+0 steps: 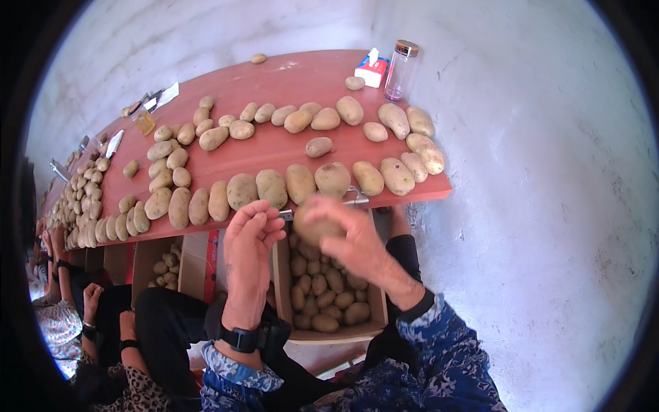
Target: Sorting potatoes by hand on a table and placing them into boxes.
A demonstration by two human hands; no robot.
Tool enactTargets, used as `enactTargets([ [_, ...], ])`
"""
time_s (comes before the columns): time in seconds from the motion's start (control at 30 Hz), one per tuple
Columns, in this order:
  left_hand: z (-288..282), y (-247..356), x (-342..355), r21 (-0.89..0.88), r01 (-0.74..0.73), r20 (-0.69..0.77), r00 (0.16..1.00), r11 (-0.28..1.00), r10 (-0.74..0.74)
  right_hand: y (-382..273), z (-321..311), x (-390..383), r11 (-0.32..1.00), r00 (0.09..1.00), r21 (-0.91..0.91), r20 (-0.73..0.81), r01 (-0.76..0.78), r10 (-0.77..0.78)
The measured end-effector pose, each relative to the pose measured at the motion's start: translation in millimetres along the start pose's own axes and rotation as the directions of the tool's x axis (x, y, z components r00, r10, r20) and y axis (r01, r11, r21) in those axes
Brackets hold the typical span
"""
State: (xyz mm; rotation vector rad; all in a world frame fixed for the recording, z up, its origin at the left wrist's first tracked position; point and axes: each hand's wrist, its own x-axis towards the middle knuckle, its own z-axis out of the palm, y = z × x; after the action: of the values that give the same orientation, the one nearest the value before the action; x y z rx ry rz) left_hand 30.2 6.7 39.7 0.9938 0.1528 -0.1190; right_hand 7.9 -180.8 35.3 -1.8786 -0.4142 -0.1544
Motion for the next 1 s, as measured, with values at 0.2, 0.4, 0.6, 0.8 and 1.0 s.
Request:
enactTargets([
  [0.2, 13, -7, 17, 0.127, 0.004, 0.118, 0.993, 0.992, -0.019, 29, -43, 65, 0.864, 0.931, -0.499, -0.281, 0.065, -0.232],
  [0.4, 16, -9, 15, 0.154, 0.018, 0.155, 0.987, 0.988, -0.042, 31, -39, 33, 0.824, 0.945, -0.544, -0.158, 0.158, -0.286],
  [0.6, 14, -5, 16, 0.112, 0.013, 0.105, 0.994, 0.994, -0.025, 28, -9, -14, 0.976, 0.956, -0.214, 0.274, -0.043, 0.102],
  [0.8, 11, -9, 15, 0.124, -0.022, 0.165, 0.986, 0.992, 0.001, 18, -42, -28, 0.798, 0.666, -0.599, 0.570, -0.065, 0.482],
  [1.0, 20, -15, 14, 0.156, -0.019, 0.212, 0.977, 0.988, -0.015, 7, -41, 16, 0.623, 0.444, -0.774, 0.600, 0.112, 0.666],
])
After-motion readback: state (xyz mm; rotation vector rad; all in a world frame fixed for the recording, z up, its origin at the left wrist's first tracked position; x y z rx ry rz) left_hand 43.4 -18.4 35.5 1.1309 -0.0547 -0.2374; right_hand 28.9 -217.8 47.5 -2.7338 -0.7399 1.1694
